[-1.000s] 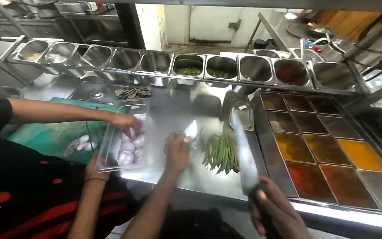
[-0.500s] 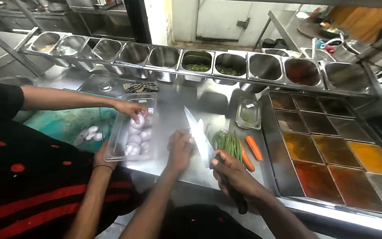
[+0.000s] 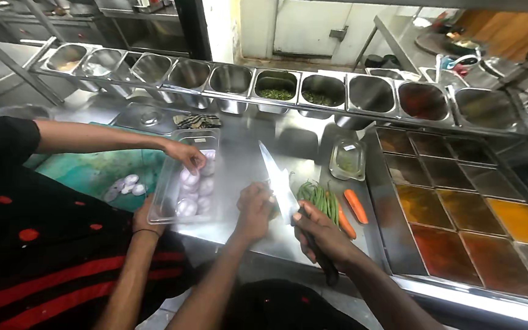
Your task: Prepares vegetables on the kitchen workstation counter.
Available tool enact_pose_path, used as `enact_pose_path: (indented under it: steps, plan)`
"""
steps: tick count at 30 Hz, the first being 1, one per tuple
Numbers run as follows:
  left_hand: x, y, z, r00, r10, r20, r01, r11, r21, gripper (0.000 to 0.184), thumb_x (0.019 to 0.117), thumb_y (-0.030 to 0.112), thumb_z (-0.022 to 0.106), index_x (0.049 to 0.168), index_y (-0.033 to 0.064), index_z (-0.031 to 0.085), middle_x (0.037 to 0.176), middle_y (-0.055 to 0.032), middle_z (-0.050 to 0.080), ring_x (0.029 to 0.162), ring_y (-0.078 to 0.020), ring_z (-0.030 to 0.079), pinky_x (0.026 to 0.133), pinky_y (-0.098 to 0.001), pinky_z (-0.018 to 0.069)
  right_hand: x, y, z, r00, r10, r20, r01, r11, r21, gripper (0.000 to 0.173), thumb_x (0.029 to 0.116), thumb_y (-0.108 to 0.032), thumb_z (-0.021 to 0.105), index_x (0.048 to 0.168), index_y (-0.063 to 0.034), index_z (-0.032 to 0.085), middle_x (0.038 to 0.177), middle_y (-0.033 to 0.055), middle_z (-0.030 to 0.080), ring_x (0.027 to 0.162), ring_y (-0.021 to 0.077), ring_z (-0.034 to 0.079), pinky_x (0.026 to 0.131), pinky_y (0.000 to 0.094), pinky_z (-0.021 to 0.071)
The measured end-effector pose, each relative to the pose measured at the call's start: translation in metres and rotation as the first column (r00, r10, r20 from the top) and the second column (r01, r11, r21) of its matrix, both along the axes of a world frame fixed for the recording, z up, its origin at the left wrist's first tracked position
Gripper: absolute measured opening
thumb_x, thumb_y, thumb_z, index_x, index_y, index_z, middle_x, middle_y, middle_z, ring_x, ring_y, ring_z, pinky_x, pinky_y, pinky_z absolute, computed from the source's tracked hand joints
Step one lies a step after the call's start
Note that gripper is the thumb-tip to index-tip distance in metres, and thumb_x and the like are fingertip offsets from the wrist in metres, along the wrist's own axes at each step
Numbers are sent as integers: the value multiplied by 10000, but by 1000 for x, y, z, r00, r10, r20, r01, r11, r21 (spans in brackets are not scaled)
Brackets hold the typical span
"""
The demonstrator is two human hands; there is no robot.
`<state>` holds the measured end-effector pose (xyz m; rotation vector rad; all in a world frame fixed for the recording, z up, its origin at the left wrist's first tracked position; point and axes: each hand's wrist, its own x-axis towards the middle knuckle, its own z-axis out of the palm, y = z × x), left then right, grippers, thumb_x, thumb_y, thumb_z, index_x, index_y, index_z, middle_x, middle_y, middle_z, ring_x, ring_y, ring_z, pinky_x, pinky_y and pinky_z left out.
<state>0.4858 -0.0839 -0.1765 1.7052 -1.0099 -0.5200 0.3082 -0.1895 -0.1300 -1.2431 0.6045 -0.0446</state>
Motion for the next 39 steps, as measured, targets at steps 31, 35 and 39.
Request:
enact_pose_path:
  steps: [31, 35, 39]
  plan:
    - [0, -7, 9, 990, -103, 100, 97, 994, 59, 285, 1015, 247, 489, 942, 198, 759, 1212, 38, 604, 1277, -222, 432, 1042, -548, 299, 28, -3, -5, 984, -169, 62, 172, 983, -56, 301, 1068, -385, 477, 1276, -169, 491, 673, 81, 521, 440, 158, 513, 408, 285, 482]
    - [3, -9, 5, 994, -86, 70, 82, 995, 58, 297, 1020, 263, 475, 972, 208, 763, 1242, 50, 596, 1294, -210, 425, 1057, -541, 299, 16, 6, -11, 984, -165, 62, 166, 986, -17, 302, 1071, -341, 469, 1291, -134, 488, 670, 71, 520, 452, 164, 526, 423, 300, 501]
    - [1, -7, 7, 994, -85, 76, 82, 996, 39, 293, 1022, 230, 477, 983, 189, 765, 1224, 43, 605, 1289, -213, 428, 1052, -536, 301, 31, 3, -6, 978, -197, 72, 199, 980, -24, 276, 1079, -356, 451, 1259, -150, 489, 659, 65, 502, 439, 149, 505, 416, 282, 486]
